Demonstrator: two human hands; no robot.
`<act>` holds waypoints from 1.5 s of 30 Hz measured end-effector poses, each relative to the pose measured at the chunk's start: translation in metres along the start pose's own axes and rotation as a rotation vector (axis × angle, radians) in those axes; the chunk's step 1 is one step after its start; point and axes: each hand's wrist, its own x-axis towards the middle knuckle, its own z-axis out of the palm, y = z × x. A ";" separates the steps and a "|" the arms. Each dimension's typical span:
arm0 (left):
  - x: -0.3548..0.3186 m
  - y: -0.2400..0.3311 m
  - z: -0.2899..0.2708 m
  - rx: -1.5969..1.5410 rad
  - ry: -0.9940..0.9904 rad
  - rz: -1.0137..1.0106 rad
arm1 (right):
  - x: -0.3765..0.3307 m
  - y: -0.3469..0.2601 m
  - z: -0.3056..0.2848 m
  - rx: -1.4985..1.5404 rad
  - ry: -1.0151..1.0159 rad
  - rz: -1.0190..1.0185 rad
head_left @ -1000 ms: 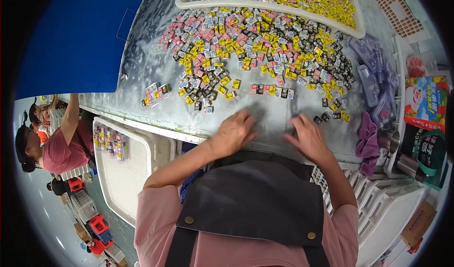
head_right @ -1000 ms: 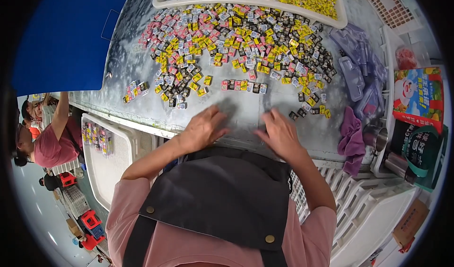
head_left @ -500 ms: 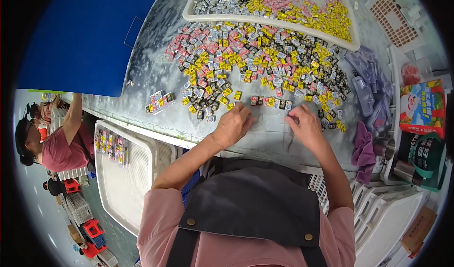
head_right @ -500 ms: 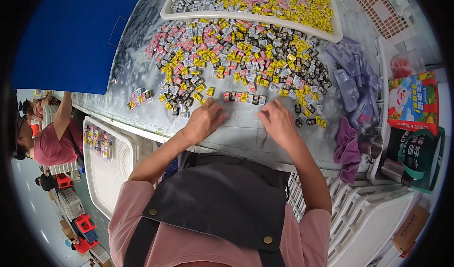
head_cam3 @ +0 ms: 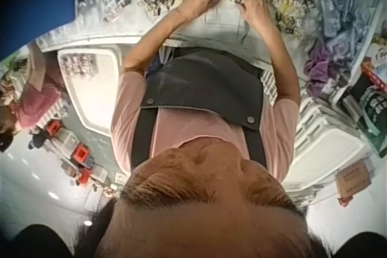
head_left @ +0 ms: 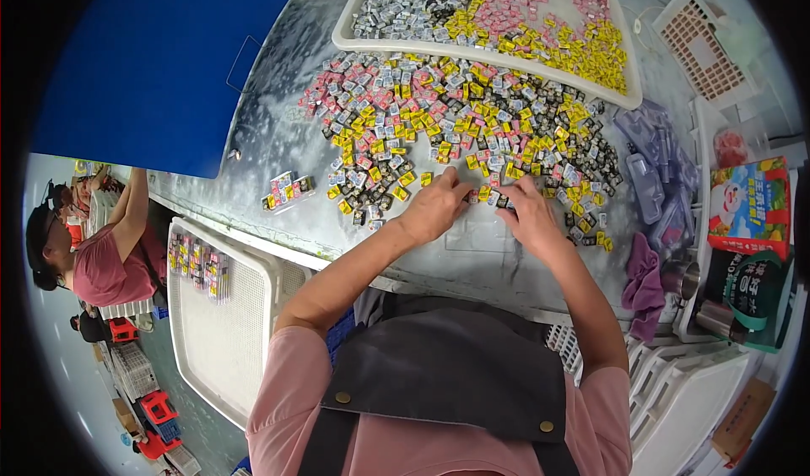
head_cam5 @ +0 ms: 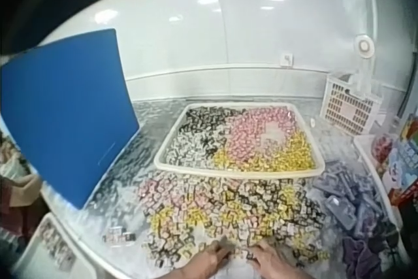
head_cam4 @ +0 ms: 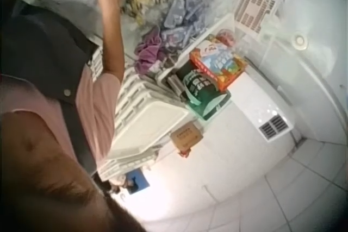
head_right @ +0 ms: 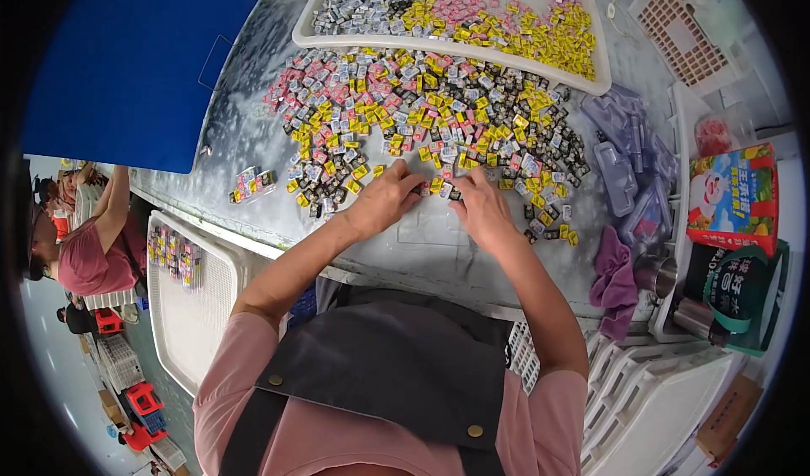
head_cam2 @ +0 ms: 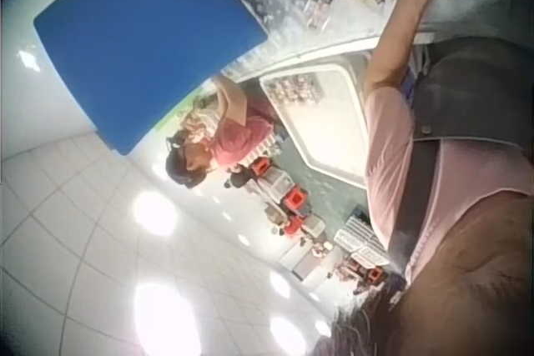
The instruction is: Group and organize small colorful plastic toy bricks on a workbench.
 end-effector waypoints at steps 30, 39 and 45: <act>0.011 0.001 0.005 0.159 -0.052 0.027 | 0.013 -0.004 0.002 -0.152 -0.032 -0.124; 0.004 0.022 -0.022 0.094 -0.018 0.021 | 0.007 -0.019 -0.016 -0.056 -0.018 -0.125; -0.039 0.050 -0.017 0.048 -0.030 0.043 | -0.039 -0.039 -0.019 -0.019 -0.095 -0.117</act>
